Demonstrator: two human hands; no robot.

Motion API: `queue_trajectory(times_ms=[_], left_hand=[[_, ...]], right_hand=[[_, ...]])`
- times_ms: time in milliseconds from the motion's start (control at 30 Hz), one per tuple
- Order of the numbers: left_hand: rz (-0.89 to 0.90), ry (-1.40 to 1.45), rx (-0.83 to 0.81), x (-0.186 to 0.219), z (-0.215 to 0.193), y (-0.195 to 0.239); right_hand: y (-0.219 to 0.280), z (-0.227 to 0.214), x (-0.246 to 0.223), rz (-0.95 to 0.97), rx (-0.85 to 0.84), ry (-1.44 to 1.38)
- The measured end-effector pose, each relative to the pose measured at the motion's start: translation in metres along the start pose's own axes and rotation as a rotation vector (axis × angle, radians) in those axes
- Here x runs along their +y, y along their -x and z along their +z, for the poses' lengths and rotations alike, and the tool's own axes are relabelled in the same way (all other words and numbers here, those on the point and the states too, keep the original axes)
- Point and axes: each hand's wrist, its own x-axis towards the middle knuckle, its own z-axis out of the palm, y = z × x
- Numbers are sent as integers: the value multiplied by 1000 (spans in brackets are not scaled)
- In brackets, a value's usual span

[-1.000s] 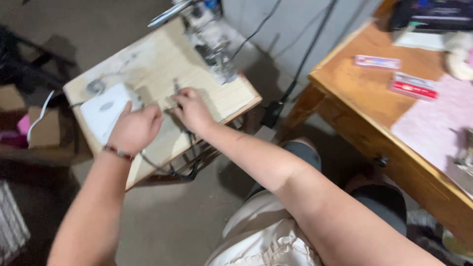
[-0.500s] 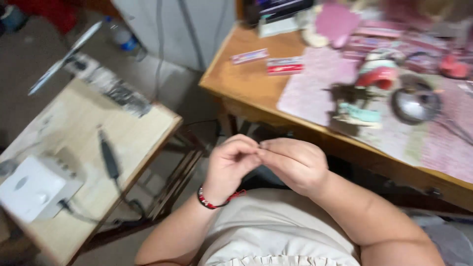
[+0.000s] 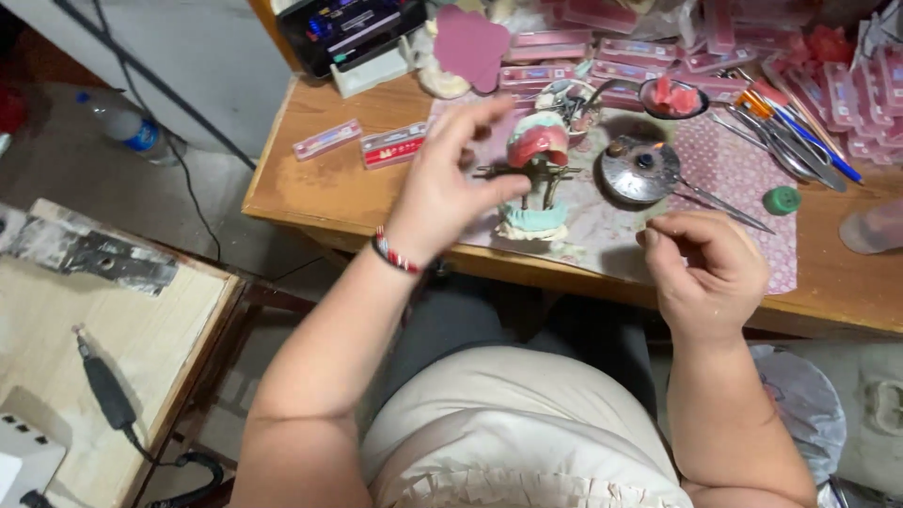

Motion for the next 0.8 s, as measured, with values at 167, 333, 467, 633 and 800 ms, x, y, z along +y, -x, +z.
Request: queue_trajectory(times_ms=[167, 333, 467, 633, 800], left_hand=[[-53, 319, -295, -28, 14, -44], [19, 288, -376, -32, 23, -57], [93, 203, -326, -26, 25, -48], [245, 65, -290, -30, 25, -38], [325, 124, -240, -25, 27, -31]], right_hand=[[-1, 4, 12, 138, -9, -66], [-20, 14, 5, 179, -48, -61], [-31, 30, -4, 192, -88, -115], [-35, 48, 6, -191, -237, -141], [-54, 74, -23, -252, -219, -220]])
